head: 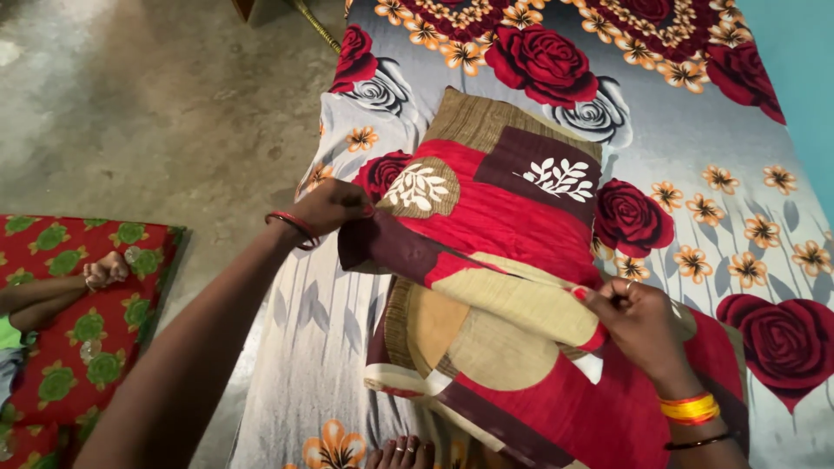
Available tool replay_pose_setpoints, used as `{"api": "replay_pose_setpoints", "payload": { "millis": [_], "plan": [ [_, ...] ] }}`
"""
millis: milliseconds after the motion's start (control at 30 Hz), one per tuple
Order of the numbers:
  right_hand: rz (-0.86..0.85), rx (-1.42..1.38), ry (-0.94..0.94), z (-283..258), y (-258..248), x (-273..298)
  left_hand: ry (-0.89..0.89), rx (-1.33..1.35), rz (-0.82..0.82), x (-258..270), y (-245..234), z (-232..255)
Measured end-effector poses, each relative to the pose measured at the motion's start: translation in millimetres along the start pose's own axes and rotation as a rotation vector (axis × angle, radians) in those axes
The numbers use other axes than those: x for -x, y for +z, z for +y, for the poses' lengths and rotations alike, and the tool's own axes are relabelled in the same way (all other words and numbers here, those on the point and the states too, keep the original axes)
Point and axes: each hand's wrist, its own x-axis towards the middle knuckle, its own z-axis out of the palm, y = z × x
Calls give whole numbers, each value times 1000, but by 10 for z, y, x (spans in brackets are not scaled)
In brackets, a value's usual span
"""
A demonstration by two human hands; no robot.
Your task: Fold various pieces of fabric and stuff a pillowcase.
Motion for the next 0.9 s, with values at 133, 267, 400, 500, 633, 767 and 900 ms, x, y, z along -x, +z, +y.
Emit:
{"api": "replay_pose_setpoints", "payload": {
  "millis": [133,267,400,500,633,767,900],
  "plan": [
    [-40,-125,-110,-173,-48,-24,-141,142,91,-115,35,98],
    [80,-508,2,-308,-105,-152,-48,234,74,-241,105,-91],
    [-38,-328,74,40,80,-398,-128,-411,148,-98,594,-242],
    [-56,-93,134,214,177,-284,-160,-331,261,222,774,-126],
    [18,12,15,132,155,-101,6,-579,346,545,985,607],
    [91,5,-2,146,110,-29,423,-843,391,557,1218,911],
    [203,-59,-68,-306,-246,-3,436,-916,249,282,1205,809]
  ]
}}
